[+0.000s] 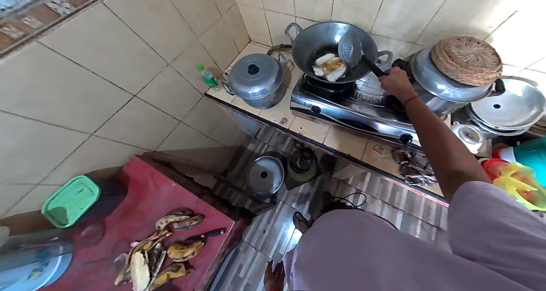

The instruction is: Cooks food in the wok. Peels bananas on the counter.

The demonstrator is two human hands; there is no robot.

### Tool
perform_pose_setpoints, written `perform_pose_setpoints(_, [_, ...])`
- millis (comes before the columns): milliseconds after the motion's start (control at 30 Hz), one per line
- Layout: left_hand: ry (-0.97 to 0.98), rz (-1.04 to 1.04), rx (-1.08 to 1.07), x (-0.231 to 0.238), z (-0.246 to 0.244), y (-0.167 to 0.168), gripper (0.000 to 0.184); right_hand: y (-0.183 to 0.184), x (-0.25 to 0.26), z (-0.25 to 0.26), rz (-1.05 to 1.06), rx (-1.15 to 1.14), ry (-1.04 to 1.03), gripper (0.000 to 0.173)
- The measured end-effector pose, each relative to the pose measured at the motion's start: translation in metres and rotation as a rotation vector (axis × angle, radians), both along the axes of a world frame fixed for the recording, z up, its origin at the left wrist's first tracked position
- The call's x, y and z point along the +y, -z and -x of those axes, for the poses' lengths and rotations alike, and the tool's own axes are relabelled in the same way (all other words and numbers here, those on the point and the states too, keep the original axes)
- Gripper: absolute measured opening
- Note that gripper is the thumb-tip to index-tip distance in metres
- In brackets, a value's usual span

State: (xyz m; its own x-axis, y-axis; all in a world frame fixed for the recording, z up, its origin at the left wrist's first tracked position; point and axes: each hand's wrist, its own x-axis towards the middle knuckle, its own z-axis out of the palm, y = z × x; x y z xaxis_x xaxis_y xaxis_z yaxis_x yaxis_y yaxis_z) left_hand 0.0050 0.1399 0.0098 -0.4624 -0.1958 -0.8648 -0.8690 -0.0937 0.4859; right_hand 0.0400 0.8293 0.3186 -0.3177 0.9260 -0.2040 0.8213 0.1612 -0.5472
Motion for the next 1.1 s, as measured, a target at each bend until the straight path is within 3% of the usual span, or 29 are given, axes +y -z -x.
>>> perform_pose_setpoints(200, [0.027,0.022,-0.02,0.004,0.009,-0.003,0.048,-0.017,-0.01,-0.018,-0.005,0.025,-0.034,0.035])
perform_pose_setpoints(467, [0.07,0.015,-0.026,0.004,0.015,-0.01,0.048,-0.053,-0.038,-0.042,-0.316,-0.097,-0.281,0.027])
perform_pose_setpoints(700, [0.114,0.027,-0.024,0.006,0.013,-0.016,0.048,-0.09,-0.077,-0.067,-0.385,-0.231,-0.418,0.03])
perform_pose_setpoints(1100, [0.056,0.013,-0.024,0.006,0.019,-0.001,0.048,-0.045,-0.076,-0.044,-0.443,-0.422,-0.362,0.032])
